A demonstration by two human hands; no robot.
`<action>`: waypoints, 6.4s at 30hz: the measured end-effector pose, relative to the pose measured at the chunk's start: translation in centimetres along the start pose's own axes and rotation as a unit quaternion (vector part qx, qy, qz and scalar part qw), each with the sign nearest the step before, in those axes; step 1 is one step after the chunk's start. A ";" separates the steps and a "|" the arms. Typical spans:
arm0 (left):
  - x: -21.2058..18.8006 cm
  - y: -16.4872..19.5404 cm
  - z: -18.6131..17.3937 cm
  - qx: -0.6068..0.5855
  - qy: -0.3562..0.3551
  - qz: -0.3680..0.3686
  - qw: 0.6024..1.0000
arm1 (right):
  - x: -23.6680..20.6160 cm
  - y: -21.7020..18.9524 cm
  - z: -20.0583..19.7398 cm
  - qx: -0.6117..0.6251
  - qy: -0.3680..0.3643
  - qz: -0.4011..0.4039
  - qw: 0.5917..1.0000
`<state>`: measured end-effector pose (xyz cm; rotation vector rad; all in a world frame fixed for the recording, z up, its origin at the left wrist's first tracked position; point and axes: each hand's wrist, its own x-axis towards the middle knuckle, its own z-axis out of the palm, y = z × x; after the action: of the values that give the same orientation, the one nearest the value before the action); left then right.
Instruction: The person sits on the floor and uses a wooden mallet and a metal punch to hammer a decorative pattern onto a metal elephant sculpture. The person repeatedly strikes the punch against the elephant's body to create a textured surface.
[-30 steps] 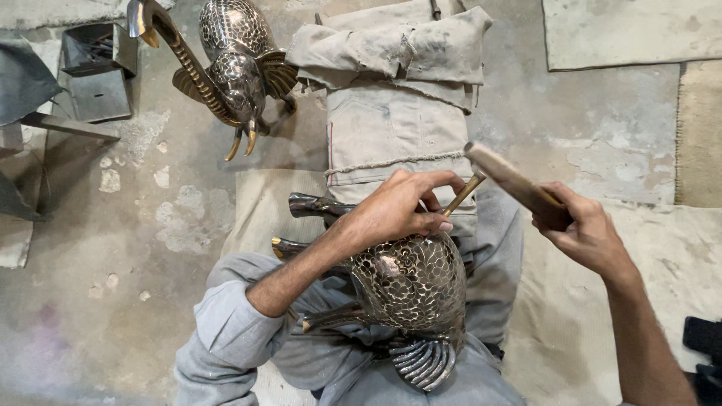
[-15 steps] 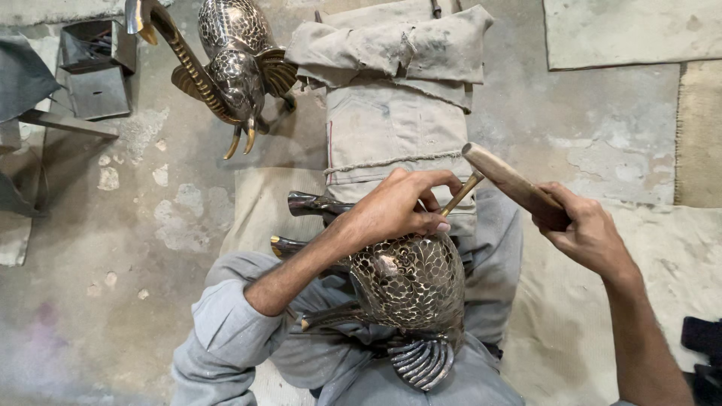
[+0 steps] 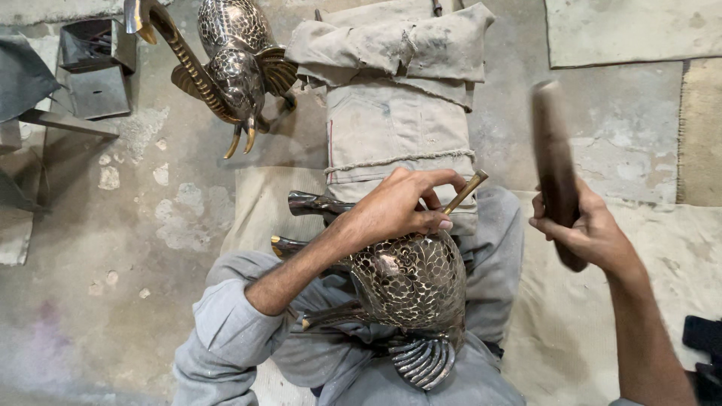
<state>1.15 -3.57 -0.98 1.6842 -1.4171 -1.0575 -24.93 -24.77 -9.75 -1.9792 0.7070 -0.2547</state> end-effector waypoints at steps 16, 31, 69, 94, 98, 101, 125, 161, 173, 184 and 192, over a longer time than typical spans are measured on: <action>-0.2 0.3 -0.1 -0.011 0.003 -0.027 1.000 | 0.1 -0.4 0.7 -0.115 -0.019 0.048 0.992; -0.1 -0.1 -0.1 -0.030 -0.005 0.013 0.999 | -0.2 -0.2 0.0 -0.013 0.033 -0.039 0.999; -0.2 -0.1 -0.3 0.006 -0.001 0.020 1.000 | -0.1 -1.0 -0.2 -0.079 -0.043 0.026 0.996; -0.3 -0.2 -0.4 -0.016 -0.006 0.021 1.000 | -0.5 -0.2 0.1 -0.092 0.029 -0.006 0.995; -0.2 -0.3 -0.5 -0.027 -0.014 0.027 0.999 | -0.7 -0.3 0.4 0.071 0.040 -0.025 0.996; -0.2 -0.4 -0.5 -0.029 -0.017 0.018 0.999 | -0.8 0.0 0.6 -0.184 0.004 0.033 0.982; 0.3 -0.9 -1.0 -0.086 -0.064 0.027 0.994 | -1.3 1.1 1.2 0.138 0.025 -0.026 0.990; 0.4 -1.2 -1.5 -0.022 -0.066 0.021 0.997 | -1.2 0.1 1.3 -0.055 0.049 -0.028 0.997; 0.3 -1.1 -1.6 -0.032 -0.073 0.035 0.996 | -1.7 0.3 1.1 -0.203 0.030 -0.001 0.979; 0.4 -1.2 -1.4 -0.058 -0.073 0.027 0.995 | -1.8 -1.4 1.3 0.060 0.114 -0.085 0.988; 0.4 -1.2 -1.5 -0.029 -0.067 0.025 0.997 | -1.6 0.7 1.2 0.011 0.087 -0.065 0.994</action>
<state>3.04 -3.72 -1.42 1.5533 -1.4895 -1.1907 -25.98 -23.19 -10.77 -2.0012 0.6819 -0.5158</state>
